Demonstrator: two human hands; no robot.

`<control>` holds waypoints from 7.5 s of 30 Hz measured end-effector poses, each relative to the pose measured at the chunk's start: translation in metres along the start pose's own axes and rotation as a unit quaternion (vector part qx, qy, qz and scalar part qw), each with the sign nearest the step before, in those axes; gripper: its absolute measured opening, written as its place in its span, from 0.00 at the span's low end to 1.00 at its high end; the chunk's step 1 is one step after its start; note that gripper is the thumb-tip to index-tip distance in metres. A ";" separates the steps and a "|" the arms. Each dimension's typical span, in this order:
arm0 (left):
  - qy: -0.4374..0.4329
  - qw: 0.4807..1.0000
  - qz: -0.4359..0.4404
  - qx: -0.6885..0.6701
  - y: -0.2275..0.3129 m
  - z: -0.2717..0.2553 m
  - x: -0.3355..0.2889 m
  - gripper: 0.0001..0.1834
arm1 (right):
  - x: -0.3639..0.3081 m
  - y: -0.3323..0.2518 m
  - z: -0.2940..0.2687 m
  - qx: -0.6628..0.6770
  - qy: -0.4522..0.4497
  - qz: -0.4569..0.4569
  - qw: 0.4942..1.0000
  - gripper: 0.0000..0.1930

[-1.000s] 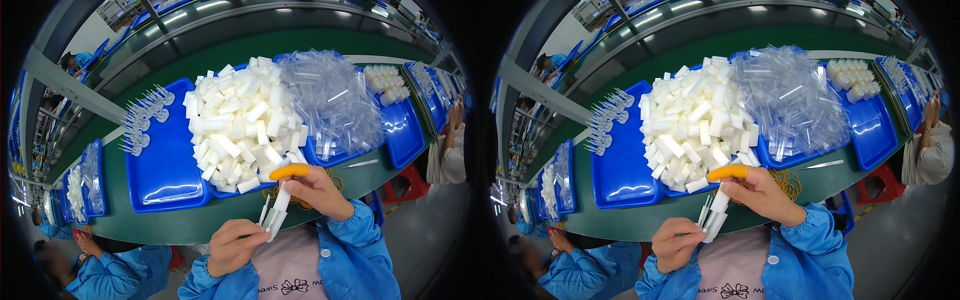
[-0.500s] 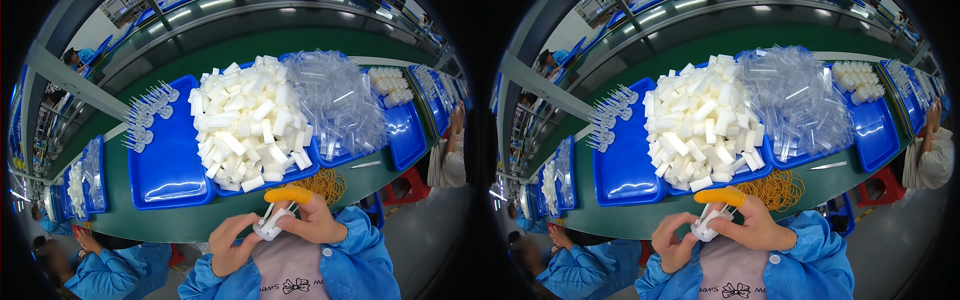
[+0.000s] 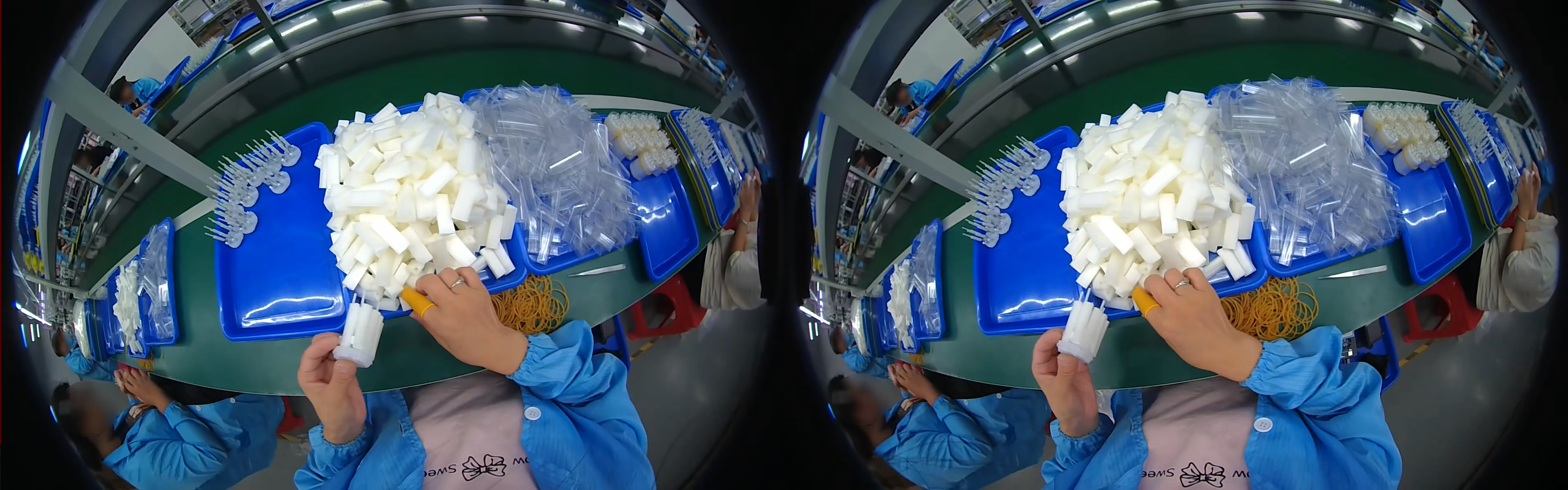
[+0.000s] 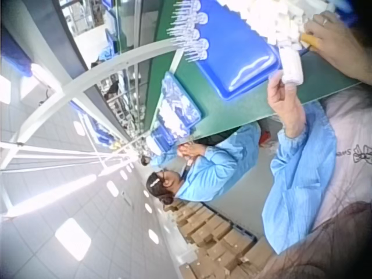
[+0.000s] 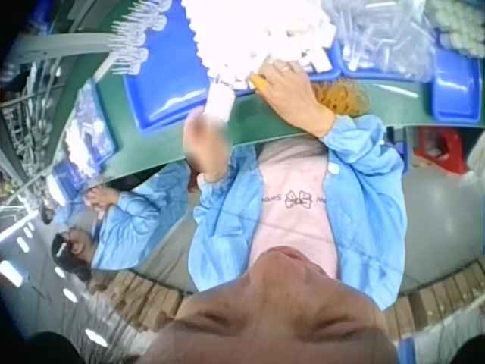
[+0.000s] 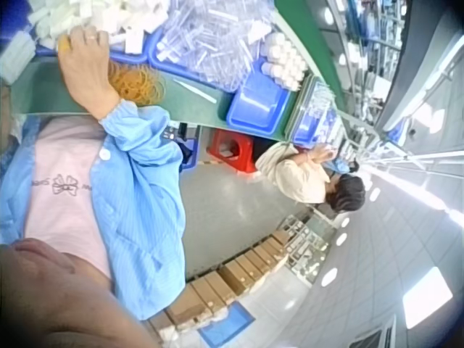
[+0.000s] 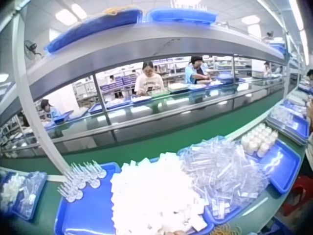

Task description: The person assembles small white plastic components by inserting them into a clear plastic base. They use a yellow rubber band to secure the components together and then use a metal tool to adjust the assembly. The process is repeated for multiple units.

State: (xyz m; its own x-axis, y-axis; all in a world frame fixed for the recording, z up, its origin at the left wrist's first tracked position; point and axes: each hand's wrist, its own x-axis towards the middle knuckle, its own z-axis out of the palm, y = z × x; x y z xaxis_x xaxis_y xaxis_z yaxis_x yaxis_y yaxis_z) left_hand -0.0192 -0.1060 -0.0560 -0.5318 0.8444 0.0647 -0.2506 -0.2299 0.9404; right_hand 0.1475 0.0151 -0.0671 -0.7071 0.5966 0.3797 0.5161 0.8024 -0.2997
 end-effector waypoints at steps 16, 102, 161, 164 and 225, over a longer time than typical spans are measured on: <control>-0.157 0.969 0.110 0.158 0.009 0.013 -0.007 0.12 | -0.004 0.015 -0.062 0.660 0.090 0.295 0.686 0.08; -0.210 0.878 0.256 0.346 0.017 0.037 -0.008 0.15 | 0.017 0.019 -0.040 0.745 0.038 0.271 0.608 0.18; -0.163 0.974 -0.146 -0.063 -0.006 0.047 0.000 0.34 | -0.056 0.076 -0.094 -0.055 0.088 0.289 0.952 0.19; -0.180 0.968 -0.157 -0.080 -0.007 0.050 -0.001 0.33 | -0.063 0.086 -0.075 -0.099 0.009 0.299 0.949 0.15; -0.331 0.937 -0.079 0.080 -0.002 0.050 0.000 0.23 | -0.050 0.028 -0.116 0.478 0.067 0.175 0.858 0.17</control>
State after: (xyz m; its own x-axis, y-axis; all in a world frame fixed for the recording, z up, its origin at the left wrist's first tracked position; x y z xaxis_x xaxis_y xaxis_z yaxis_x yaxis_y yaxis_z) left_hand 0.0221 -0.0814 -0.0412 0.1342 0.9889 0.0636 -0.1319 -0.0458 0.9902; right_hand 0.2533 0.0092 0.0072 -0.4957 0.8455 0.1982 0.0076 0.2325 -0.9726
